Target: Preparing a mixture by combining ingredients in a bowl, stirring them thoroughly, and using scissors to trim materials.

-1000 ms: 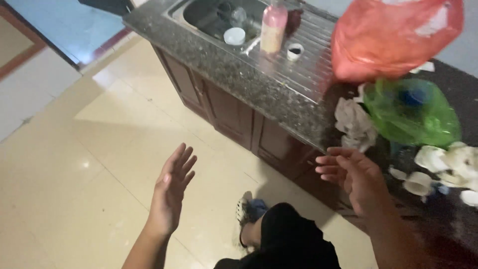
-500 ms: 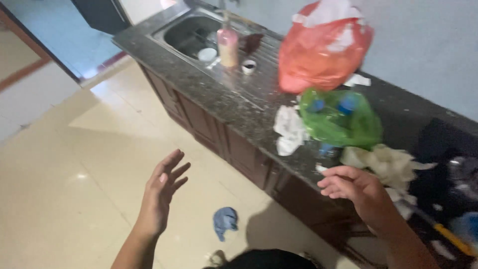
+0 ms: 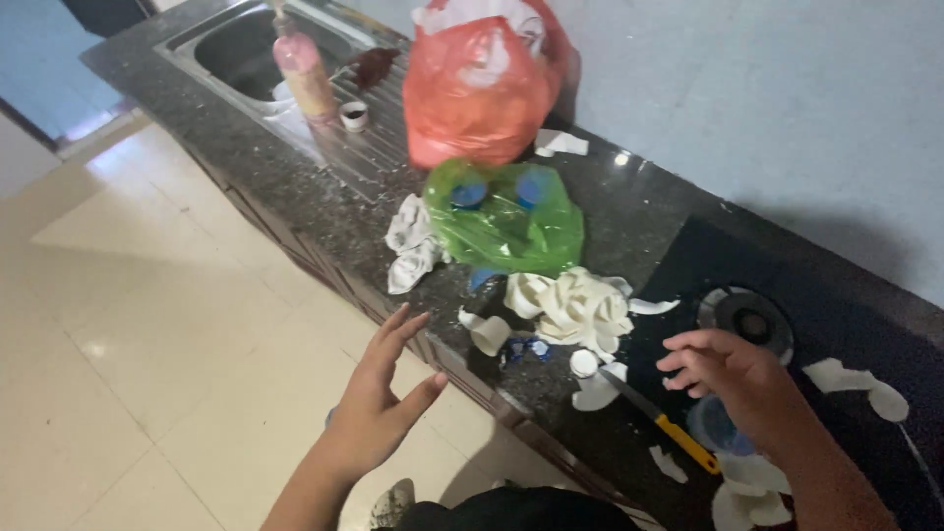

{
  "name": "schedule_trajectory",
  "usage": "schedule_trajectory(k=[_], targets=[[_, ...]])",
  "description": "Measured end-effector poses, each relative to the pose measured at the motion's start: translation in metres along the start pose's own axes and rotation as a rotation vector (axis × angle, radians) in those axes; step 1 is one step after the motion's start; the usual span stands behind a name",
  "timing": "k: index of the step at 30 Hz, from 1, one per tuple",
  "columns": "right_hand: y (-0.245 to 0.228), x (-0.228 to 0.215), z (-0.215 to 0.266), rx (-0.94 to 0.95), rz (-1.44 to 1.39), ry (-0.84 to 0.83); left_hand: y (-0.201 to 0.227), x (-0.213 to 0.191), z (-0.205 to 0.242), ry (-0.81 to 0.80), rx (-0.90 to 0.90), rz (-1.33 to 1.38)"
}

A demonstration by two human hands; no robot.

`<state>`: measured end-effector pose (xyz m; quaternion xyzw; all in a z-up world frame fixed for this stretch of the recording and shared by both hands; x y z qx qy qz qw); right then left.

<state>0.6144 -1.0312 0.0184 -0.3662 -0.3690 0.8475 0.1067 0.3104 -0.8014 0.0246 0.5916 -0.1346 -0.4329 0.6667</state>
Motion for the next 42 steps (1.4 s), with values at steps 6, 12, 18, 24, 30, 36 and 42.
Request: schedule_trajectory(k=[6,12,18,24,30,36,42], targets=[[0.029,-0.036,0.015,0.033,0.218,0.096,-0.015,0.015,-0.015,0.239,-0.007,0.108],[0.079,-0.016,-0.005,-0.046,0.522,-0.115,-0.014,0.055,-0.022,0.121,-0.071,0.036],[0.085,0.036,-0.002,0.174,0.837,-0.267,0.013,0.08,-0.019,-0.046,-0.268,-0.041],[0.119,0.073,-0.03,0.15,1.068,-0.304,0.016,0.087,-0.018,-0.066,-0.348,-0.026],[0.127,0.092,-0.053,0.105,1.162,-0.269,0.015,0.087,-0.013,-0.174,-0.465,-0.069],[0.152,0.094,-0.081,0.087,1.087,-0.22,0.01,0.07,-0.007,-0.127,-0.519,-0.023],[0.193,0.105,-0.112,0.005,1.088,0.04,-0.028,0.055,-0.009,-0.115,-0.512,0.052]])
Point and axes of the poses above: each hand's wrist, its own z-axis away from the middle knuckle, its own x-axis out of the palm, y = z × x, the point moved 4 cm from there along -z, towards the middle knuckle, and after that the axes turned 5 degrees about z, right-handed, at the moved point
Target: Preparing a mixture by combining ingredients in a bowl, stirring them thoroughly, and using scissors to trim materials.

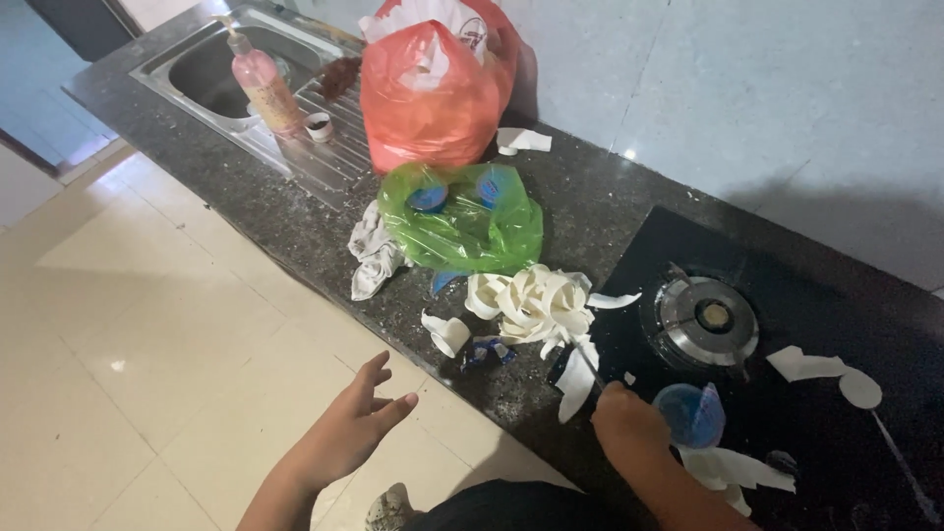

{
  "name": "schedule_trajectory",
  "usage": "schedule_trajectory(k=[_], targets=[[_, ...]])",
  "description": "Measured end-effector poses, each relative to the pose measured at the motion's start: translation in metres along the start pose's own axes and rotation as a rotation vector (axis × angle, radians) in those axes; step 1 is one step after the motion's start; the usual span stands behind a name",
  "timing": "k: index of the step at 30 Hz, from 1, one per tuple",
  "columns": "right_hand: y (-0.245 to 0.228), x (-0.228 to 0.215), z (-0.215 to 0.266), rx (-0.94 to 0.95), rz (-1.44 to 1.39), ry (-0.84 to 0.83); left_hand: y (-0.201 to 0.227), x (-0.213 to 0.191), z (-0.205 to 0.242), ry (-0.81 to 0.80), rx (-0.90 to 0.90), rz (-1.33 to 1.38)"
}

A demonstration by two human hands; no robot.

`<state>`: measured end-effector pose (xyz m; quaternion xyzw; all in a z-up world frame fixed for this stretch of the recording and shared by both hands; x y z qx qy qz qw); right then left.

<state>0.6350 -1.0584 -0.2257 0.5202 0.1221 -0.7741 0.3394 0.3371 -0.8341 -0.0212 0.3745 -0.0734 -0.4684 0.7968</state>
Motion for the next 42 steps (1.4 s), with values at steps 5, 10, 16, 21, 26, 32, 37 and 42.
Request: schedule_trajectory(k=[5,10,16,21,26,32,37,42], targets=[[0.004,-0.006,0.012,-0.107,0.285,0.416,-0.002,-0.007,0.001,0.007,0.001,-0.036],[0.004,-0.065,0.041,-0.029,0.159,-0.027,0.005,-0.002,0.011,-0.013,-0.044,-0.098],[0.005,-0.079,0.04,-0.015,-0.505,-0.054,-0.002,-0.003,0.008,-0.026,0.0,-0.139],[-0.026,-0.108,0.054,-0.159,-0.584,-0.135,0.001,-0.012,0.019,-0.008,-0.039,-0.11],[-0.082,-0.074,0.034,-0.52,-0.471,-0.174,-0.022,-0.03,0.017,0.011,-0.026,-0.1],[-0.123,-0.14,0.066,-0.334,-0.464,-0.36,-0.054,-0.062,0.016,0.078,-0.036,-0.016],[-0.109,-0.146,0.051,-0.186,-0.556,-0.363,-0.051,-0.074,0.025,0.122,-0.076,0.021],[-0.099,-0.138,0.031,-0.195,-0.566,-0.279,-0.059,-0.068,0.006,0.106,-0.012,0.012]])
Point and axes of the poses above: each hand's wrist, its own z-axis away from the middle knuckle, its own x-axis out of the palm, y = z × x, the point moved 4 cm from there along -z, towards the middle knuckle, and after that the axes turned 5 degrees about z, right-handed, at the moved point
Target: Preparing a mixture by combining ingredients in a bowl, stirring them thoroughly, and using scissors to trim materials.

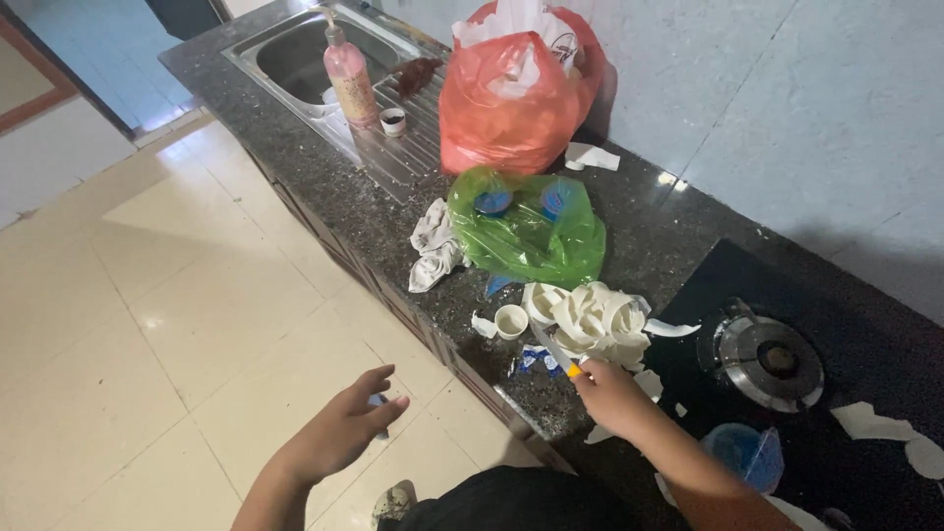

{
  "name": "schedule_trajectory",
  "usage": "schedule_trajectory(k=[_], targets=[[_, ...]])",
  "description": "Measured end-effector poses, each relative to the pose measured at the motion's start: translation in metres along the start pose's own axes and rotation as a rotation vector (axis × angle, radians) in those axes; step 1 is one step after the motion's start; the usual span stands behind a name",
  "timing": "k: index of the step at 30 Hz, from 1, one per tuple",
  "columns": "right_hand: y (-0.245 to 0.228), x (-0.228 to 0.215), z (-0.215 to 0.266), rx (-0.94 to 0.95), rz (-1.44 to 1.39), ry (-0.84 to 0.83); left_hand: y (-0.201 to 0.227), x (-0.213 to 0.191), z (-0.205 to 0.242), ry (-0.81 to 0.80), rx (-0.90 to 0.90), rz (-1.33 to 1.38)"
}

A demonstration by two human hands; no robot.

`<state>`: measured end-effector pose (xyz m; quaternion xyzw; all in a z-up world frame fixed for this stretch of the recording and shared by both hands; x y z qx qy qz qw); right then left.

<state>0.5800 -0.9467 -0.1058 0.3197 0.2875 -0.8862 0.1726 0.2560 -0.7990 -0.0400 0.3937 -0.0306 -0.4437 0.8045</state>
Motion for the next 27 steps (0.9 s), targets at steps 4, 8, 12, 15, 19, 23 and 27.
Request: schedule_trajectory(k=[4,8,12,15,19,23,27], targets=[[-0.009,0.002,0.009,-0.015,-0.001,-0.017,0.005,0.01,-0.003,-0.062,0.015,0.038],[-0.012,0.003,0.003,-0.008,-0.046,0.026,0.003,0.007,-0.005,-0.054,0.04,-0.004],[-0.022,0.004,-0.006,-0.113,-0.045,0.113,0.0,-0.007,0.005,-0.035,-0.026,0.023],[-0.056,0.005,-0.016,-0.158,-0.138,0.119,-0.01,-0.02,0.001,0.003,-0.004,0.04],[-0.075,0.021,-0.05,-0.246,-0.102,0.189,-0.009,-0.026,0.009,0.023,-0.05,0.098],[-0.08,0.026,-0.059,-0.176,0.004,0.154,-0.014,-0.029,0.008,0.025,-0.028,0.081],[-0.081,0.014,-0.037,-0.067,-0.363,0.093,-0.017,-0.031,0.007,0.036,-0.027,0.101]])
Point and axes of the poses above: each hand's wrist, its own z-axis away from the middle knuckle, its own x-axis out of the palm, y = z × x, the point moved 4 cm from there along -z, towards the middle knuckle, and after that the axes turned 5 degrees about z, right-handed, at the moved point
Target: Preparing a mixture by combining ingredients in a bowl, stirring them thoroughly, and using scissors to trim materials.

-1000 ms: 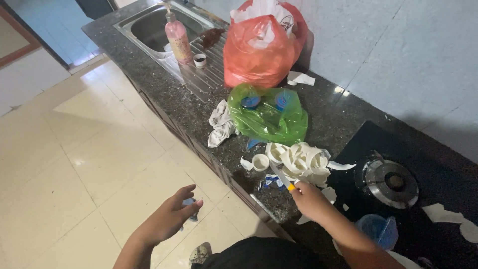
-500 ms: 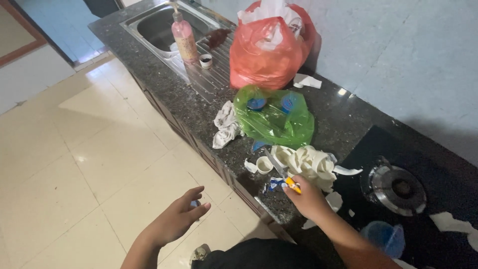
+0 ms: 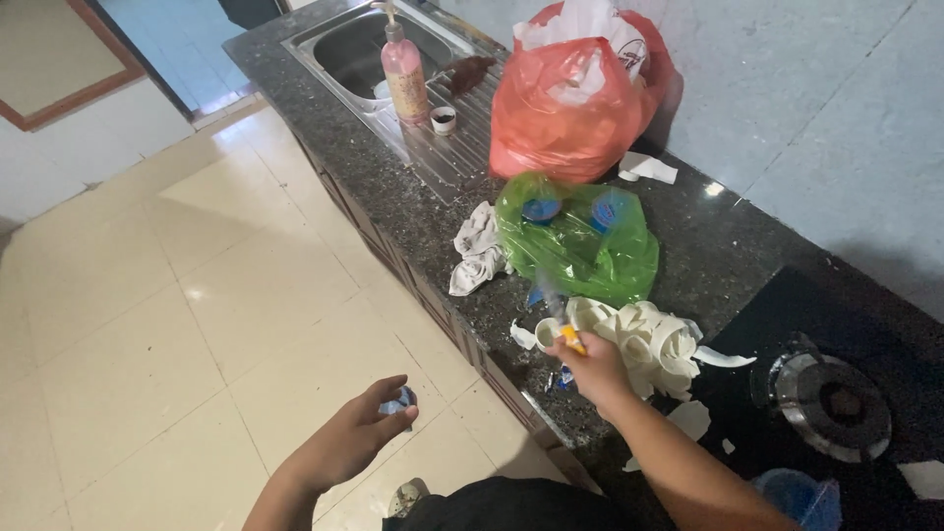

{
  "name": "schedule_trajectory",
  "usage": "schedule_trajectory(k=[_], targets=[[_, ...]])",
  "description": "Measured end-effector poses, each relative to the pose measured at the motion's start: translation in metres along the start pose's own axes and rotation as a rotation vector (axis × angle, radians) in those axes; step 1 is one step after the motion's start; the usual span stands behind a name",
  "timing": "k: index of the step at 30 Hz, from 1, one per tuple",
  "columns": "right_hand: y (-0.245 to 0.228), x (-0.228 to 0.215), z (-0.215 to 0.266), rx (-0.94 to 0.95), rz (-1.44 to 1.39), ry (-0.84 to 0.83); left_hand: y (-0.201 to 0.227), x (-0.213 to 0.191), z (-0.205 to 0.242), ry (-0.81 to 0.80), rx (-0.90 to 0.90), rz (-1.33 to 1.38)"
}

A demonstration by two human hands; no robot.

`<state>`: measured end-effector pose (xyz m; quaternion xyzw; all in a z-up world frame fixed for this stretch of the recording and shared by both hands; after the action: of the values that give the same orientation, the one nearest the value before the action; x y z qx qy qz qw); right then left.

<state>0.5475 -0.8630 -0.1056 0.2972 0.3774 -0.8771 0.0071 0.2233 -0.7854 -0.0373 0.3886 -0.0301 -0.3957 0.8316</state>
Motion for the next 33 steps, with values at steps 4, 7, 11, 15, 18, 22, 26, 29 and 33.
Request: schedule_trajectory(k=[4,7,11,15,18,22,26,29,33], targets=[[0.011,-0.004,-0.003,0.039,-0.167,0.003,0.004,0.004,0.002,-0.002,-0.002,-0.008],[0.011,0.0,-0.005,-0.086,0.135,0.01,0.007,0.009,0.0,-0.019,-0.011,-0.025],[0.015,0.008,-0.013,-0.175,0.204,0.015,0.007,0.014,-0.004,-0.023,-0.002,-0.056],[0.013,0.011,-0.022,-0.153,0.25,0.008,0.012,0.012,0.002,-0.018,-0.03,-0.088],[0.027,0.018,-0.041,-0.142,0.324,-0.012,-0.002,0.003,-0.008,0.008,-0.011,-0.036],[0.017,0.01,-0.016,-0.135,0.302,-0.019,-0.002,-0.004,-0.008,0.028,-0.083,-0.09],[0.015,-0.006,0.004,-0.163,0.146,-0.013,0.014,0.007,-0.015,0.055,-0.073,-0.069],[0.05,-0.013,-0.004,-0.218,0.023,0.065,0.03,0.02,-0.02,0.029,-0.026,-0.047],[0.113,-0.051,-0.001,-0.073,0.039,0.307,0.065,0.037,-0.005,0.002,-0.02,-0.03]])
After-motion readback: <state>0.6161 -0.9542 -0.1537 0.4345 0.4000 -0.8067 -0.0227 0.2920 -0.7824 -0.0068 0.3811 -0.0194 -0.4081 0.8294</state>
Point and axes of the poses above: each hand's wrist, its own z-axis away from the middle knuckle, its own x-axis out of the palm, y = z × x, the point moved 4 cm from there along -z, towards the middle knuckle, and after that the axes turned 5 degrees about z, right-handed, at the moved point
